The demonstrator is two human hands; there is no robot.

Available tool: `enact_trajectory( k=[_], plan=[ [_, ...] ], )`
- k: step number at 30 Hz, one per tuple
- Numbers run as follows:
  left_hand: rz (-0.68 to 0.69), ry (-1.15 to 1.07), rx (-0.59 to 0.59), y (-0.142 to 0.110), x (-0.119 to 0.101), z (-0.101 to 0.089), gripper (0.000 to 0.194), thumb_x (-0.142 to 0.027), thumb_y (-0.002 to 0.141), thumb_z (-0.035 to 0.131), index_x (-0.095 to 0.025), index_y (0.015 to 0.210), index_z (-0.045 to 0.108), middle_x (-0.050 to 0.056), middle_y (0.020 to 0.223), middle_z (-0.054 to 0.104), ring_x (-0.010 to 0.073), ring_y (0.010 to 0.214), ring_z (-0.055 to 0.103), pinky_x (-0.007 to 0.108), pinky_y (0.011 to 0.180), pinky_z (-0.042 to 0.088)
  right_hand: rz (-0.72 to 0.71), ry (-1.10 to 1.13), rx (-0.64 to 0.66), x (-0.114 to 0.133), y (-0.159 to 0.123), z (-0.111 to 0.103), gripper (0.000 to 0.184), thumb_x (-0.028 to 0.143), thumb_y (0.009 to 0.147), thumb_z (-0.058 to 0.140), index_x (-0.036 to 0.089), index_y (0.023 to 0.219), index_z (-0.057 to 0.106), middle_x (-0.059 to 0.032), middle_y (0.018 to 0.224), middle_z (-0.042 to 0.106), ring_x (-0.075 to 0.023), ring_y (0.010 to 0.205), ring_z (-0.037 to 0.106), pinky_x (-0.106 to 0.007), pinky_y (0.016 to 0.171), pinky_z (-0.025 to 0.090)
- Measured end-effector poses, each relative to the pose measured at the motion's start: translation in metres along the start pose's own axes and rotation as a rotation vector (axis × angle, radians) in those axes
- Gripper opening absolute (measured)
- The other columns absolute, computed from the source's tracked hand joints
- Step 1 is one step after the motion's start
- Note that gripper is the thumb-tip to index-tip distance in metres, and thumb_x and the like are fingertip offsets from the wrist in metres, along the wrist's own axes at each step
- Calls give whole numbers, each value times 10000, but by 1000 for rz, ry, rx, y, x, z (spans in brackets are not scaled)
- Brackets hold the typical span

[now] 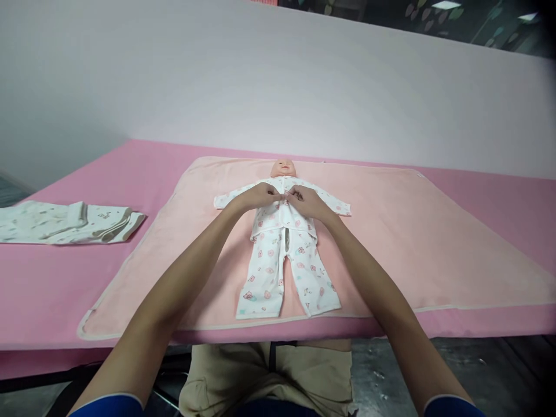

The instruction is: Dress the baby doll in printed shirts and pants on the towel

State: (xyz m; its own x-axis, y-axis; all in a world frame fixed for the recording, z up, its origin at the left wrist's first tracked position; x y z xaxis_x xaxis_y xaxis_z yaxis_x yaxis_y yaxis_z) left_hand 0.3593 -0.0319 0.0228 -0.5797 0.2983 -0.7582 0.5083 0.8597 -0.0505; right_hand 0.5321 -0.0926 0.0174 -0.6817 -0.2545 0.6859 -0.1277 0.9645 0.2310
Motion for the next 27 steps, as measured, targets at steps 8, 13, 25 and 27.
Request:
enact_trajectory(
  k=[8, 13, 25, 27],
  plan=[
    [67, -267, 75, -2, 16, 7, 242, -439, 795, 843, -212, 777, 763, 40, 794, 638, 164, 721, 520, 287, 647, 384, -20, 94, 37, -5, 1, 12, 301, 527, 1013, 627, 243, 920, 665, 11, 820, 600, -190, 794, 517, -328, 763, 390],
    [81, -343, 140, -1, 22, 6, 211, -395, 793, 852, -223, 902, 798, 31, 873, 643, 146, 730, 506, 267, 650, 379, -30, 94, 47, -5, 3, 13, 303, 538, 1004, 644, 247, 927, 675, 23, 774, 562, -181, 762, 483, -323, 758, 378],
    [114, -297, 42, 0, 18, 9, 140, -335, 859, 784, -207, 912, 763, 37, 887, 654, 159, 773, 528, 282, 706, 379, -65, 110, 64, -3, 1, 10, 315, 566, 1031, 633, 253, 999, 646, 8, 895, 638, -175, 768, 454, -329, 769, 373],
    [140, -277, 35, -1, 15, 9, 127, -324, 871, 762, -205, 912, 762, 37, 890, 660, 159, 779, 536, 279, 712, 385, -61, 125, 53, -4, 1, 8, 344, 597, 1003, 679, 254, 982, 659, 17, 830, 584, -173, 758, 443, -323, 762, 372]
  ],
)
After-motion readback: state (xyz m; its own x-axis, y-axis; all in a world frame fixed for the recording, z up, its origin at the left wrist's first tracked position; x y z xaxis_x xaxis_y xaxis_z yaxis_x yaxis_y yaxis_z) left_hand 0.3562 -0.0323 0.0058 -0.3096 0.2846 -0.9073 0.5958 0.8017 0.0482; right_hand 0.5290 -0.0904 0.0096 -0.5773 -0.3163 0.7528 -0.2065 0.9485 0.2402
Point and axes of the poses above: each hand's wrist, its own y-axis towards the middle knuckle, its own z-axis out of the palm, x = y × z, the point moved 6 cm from there along y, towards the middle knuckle
